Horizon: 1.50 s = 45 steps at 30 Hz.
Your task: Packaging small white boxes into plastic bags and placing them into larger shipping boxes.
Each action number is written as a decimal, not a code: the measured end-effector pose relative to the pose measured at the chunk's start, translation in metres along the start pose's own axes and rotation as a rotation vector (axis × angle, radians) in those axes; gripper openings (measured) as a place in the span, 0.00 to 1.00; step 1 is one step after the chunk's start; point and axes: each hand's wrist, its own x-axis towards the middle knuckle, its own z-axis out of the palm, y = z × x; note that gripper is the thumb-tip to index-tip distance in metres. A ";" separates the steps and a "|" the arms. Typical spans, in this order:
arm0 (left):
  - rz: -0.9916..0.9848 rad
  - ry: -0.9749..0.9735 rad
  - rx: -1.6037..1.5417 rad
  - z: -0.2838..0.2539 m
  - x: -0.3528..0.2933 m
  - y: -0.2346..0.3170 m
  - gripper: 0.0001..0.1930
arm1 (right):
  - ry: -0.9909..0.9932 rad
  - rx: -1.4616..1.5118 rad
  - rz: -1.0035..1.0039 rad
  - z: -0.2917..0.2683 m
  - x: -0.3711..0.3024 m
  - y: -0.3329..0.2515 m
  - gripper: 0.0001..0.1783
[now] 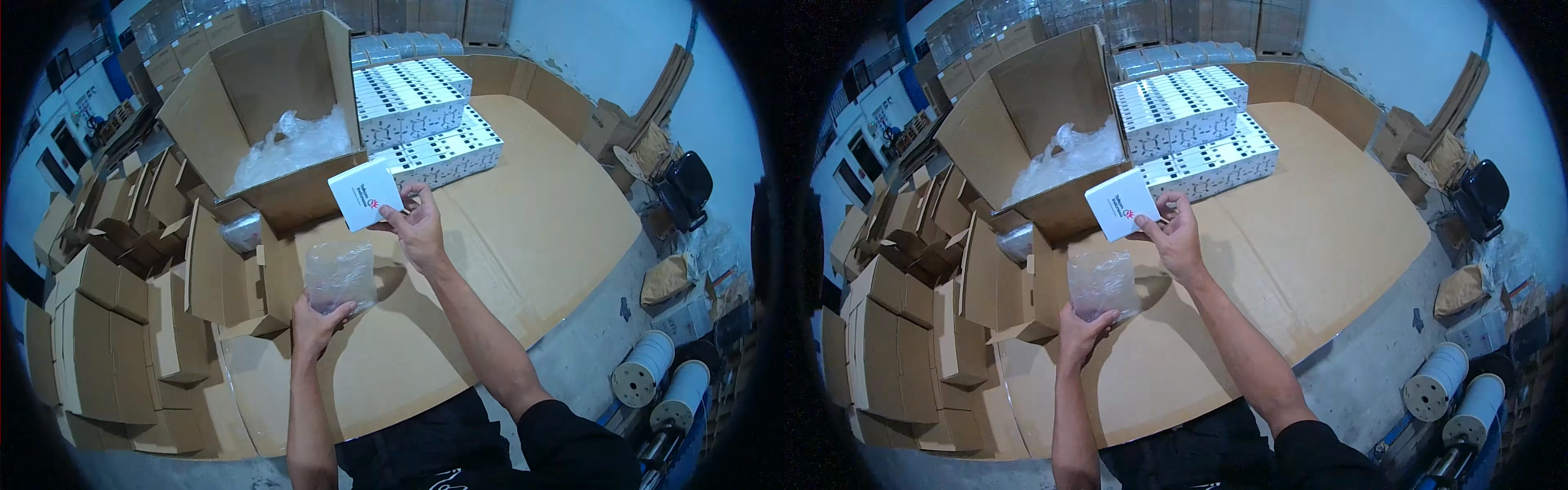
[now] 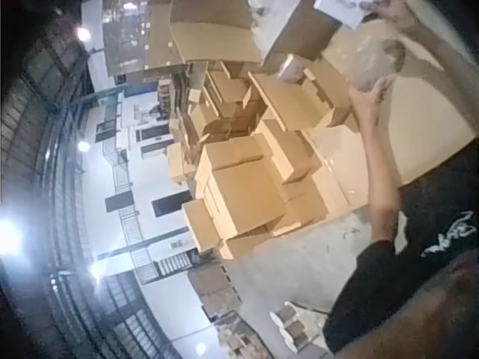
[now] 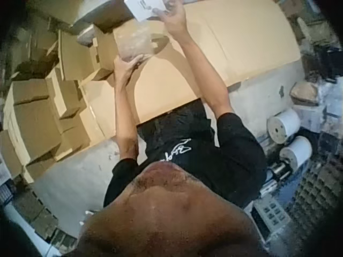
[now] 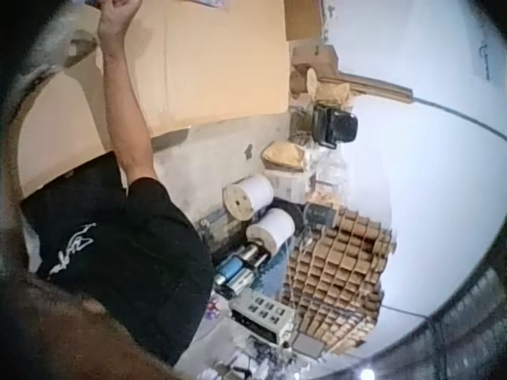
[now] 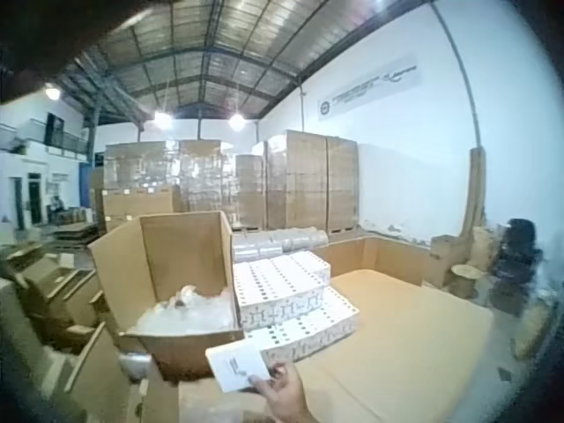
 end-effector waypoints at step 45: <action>0.161 -0.112 -0.257 0.001 0.004 -0.003 0.15 | -0.470 -0.349 0.276 -0.005 -0.008 -0.006 0.14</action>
